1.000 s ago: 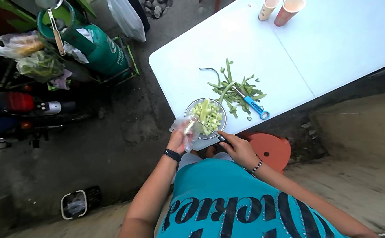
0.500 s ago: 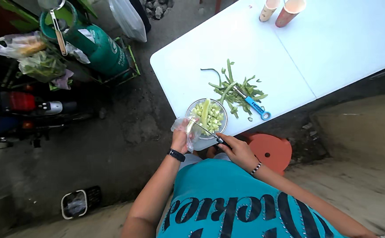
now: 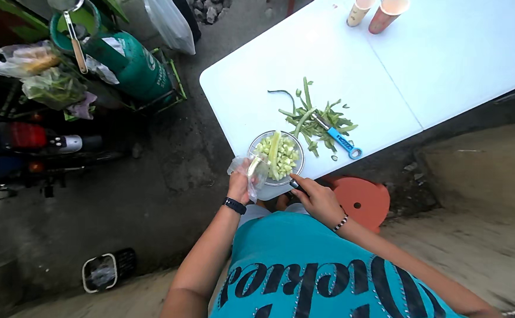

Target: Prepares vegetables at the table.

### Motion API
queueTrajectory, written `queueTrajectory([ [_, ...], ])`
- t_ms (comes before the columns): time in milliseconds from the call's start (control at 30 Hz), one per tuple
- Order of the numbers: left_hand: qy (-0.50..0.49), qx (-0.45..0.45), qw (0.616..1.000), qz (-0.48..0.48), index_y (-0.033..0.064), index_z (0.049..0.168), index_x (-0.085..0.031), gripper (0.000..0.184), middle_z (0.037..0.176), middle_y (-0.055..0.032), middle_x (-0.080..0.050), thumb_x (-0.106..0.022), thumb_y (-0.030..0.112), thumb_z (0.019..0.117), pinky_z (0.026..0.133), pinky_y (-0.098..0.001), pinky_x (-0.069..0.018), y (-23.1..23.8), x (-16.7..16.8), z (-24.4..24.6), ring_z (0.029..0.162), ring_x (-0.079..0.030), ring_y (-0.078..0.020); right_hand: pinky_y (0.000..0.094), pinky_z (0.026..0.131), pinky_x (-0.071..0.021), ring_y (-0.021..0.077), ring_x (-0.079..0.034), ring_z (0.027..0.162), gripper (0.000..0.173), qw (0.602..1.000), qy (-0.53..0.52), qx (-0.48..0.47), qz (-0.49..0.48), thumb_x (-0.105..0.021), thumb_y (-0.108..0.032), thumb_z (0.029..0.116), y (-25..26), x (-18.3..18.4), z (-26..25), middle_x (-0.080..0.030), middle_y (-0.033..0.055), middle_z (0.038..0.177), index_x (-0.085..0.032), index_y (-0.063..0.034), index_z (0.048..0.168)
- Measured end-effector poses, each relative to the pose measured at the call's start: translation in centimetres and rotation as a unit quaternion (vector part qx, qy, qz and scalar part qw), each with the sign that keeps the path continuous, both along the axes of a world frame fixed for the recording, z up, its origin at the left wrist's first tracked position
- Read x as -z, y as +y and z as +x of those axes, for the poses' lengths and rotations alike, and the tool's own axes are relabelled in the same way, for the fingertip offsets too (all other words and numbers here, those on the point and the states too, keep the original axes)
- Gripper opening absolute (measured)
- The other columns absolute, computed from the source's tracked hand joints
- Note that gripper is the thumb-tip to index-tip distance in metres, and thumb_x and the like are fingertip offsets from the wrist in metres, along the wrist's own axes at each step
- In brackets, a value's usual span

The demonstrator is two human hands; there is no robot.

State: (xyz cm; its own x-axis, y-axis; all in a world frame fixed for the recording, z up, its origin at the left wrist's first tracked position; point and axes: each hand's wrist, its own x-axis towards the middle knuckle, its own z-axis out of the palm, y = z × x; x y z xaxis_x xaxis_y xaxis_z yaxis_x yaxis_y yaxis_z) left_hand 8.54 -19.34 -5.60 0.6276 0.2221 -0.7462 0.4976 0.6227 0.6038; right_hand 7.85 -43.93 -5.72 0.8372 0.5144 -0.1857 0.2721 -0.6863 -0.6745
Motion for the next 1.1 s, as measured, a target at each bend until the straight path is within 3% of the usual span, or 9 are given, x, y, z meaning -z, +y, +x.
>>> queueTrajectory([
  [100,-0.017,0.007,1.0,-0.01,0.0045,0.113,-0.065,0.04,0.063,-0.0021,-0.056,-0.039,0.035,0.1109,0.045,-0.0206,-0.0451,0.0,0.2,0.0,0.045,-0.047,-0.0072,0.0496,0.076,-0.058,0.0288,-0.072,0.09,0.046,1.0,0.018,-0.009,0.01,-0.045,-0.04,0.1085,-0.3,-0.1,0.1,-0.072,0.0119,0.111,-0.057,-0.017,0.147],
  [767,-0.004,0.008,1.0,-0.027,0.0061,0.116,-0.062,0.031,0.073,-0.0053,-0.062,-0.044,0.031,0.11,0.046,-0.0207,-0.0455,0.3,0.5,-0.1,0.048,-0.049,-0.0074,0.0529,0.092,-0.0548,0.0272,-0.07,0.107,0.049,0.995,0.099,-0.02,0.018,-0.041,-0.046,0.1085,-0.8,0.7,0.8,-0.071,0.0092,0.124,-0.056,-0.0208,0.148],
  [867,-0.003,0.02,0.999,-0.036,0.0036,0.117,-0.063,0.033,0.081,-0.0082,-0.067,-0.044,0.03,0.1099,0.045,-0.0202,-0.0448,0.1,0.2,-0.1,0.048,-0.049,-0.0068,0.0535,0.09,-0.0552,0.0286,-0.07,0.105,0.049,0.995,0.094,-0.029,0.003,-0.042,-0.045,0.1086,-0.8,0.7,1.0,-0.071,0.0105,0.122,-0.056,-0.0199,0.148],
  [967,-0.008,0.021,0.999,-0.047,0.0048,0.121,-0.061,0.033,0.092,-0.0106,-0.07,-0.044,0.03,0.1103,0.046,-0.0199,-0.0443,0.1,0.3,-0.1,0.049,-0.05,-0.0063,0.0542,0.08,-0.0571,0.0324,-0.072,0.096,0.046,0.998,0.055,-0.028,-0.033,-0.045,-0.041,0.1082,-0.5,0.6,1.1,-0.071,0.0135,0.115,-0.057,-0.0196,0.147],
  [1033,-0.003,0.013,0.999,-0.039,0.0049,0.116,-0.062,0.03,0.079,-0.0078,-0.065,-0.045,0.029,0.1097,0.046,-0.0209,-0.0452,-0.1,0.3,0.0,0.048,-0.049,-0.0074,0.0535,0.071,-0.0569,0.0344,-0.071,0.085,0.045,0.998,0.025,-0.018,-0.056,-0.047,-0.038,0.1075,-0.1,0.5,1.0,-0.07,0.0159,0.108,-0.057,-0.0188,0.147],
  [1100,0.007,0.005,1.0,-0.023,0.0051,0.107,-0.061,0.029,0.062,-0.0024,-0.054,-0.046,0.03,0.1094,0.046,-0.0222,-0.0472,-0.2,0.2,0.1,0.046,-0.049,-0.0086,0.0529,0.069,-0.0569,0.0346,-0.071,0.082,0.045,0.998,0.014,-0.005,-0.062,-0.048,-0.037,0.1076,0.0,0.4,0.9,-0.07,0.0163,0.106,-0.056,-0.018,0.148],
])
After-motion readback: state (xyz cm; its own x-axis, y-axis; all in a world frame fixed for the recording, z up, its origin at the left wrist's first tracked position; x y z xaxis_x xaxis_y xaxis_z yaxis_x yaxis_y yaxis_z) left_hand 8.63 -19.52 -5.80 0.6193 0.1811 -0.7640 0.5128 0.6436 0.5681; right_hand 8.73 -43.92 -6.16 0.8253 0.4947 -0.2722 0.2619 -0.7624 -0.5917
